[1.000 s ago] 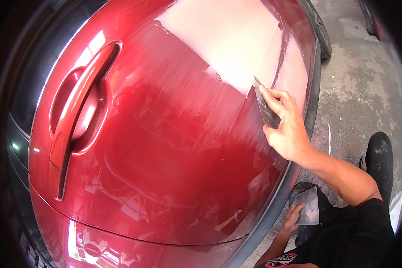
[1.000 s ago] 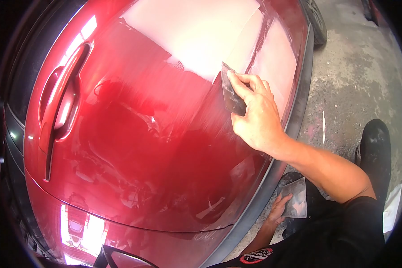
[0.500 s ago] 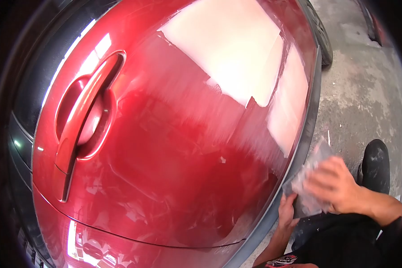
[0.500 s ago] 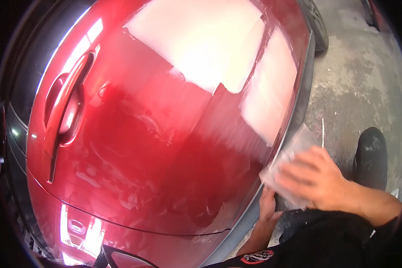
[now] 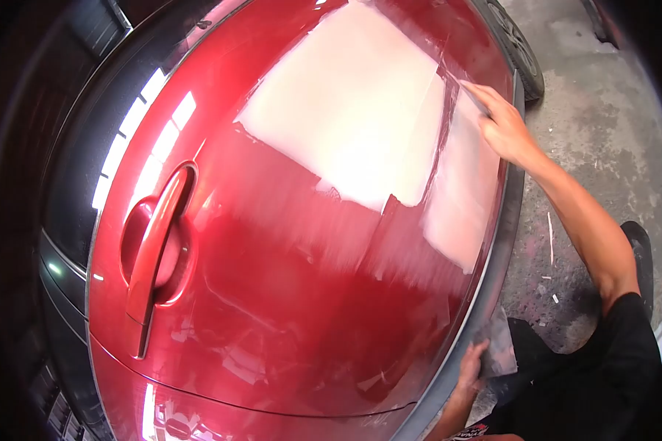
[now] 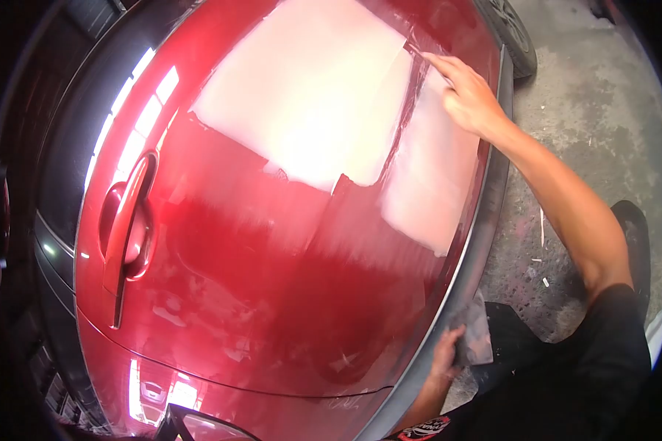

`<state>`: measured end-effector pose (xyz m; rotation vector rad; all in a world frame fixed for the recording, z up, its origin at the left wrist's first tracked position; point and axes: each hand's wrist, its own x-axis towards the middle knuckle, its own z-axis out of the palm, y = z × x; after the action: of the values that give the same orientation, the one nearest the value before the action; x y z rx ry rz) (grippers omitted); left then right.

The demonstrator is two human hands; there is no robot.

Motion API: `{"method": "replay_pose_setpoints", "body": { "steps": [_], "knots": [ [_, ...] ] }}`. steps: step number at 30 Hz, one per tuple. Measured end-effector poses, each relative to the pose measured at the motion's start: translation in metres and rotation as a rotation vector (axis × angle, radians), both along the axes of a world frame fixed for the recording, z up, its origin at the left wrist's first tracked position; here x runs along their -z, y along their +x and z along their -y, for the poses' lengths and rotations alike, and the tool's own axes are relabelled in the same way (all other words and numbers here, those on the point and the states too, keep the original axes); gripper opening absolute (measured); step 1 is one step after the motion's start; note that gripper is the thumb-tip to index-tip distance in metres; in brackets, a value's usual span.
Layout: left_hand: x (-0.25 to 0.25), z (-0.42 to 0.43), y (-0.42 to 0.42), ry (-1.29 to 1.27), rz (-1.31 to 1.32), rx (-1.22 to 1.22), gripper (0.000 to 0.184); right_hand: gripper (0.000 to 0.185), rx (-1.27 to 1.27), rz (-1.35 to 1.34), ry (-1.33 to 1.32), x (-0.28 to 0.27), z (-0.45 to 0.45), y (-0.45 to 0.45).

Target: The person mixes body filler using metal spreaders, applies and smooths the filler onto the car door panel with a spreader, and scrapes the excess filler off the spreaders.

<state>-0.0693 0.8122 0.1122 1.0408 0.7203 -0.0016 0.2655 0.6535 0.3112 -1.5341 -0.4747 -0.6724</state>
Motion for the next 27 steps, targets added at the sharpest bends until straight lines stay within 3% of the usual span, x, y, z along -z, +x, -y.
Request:
{"method": "replay_pose_setpoints", "body": {
  "steps": [2,8,27],
  "knots": [
    [0.053,-0.002,-0.024,-0.079,-0.063,0.035,0.035,0.064,-0.051,-0.112,0.011,-0.012,-0.009,0.017],
    [0.076,-0.005,-0.033,-0.171,-0.06,0.034,0.029,0.065,-0.062,-0.279,0.004,-0.009,-0.022,0.036],
    [0.075,-0.008,-0.033,-0.242,-0.022,0.091,0.03,0.063,-0.073,-0.08,0.086,0.003,-0.042,0.019]
  ]
}}
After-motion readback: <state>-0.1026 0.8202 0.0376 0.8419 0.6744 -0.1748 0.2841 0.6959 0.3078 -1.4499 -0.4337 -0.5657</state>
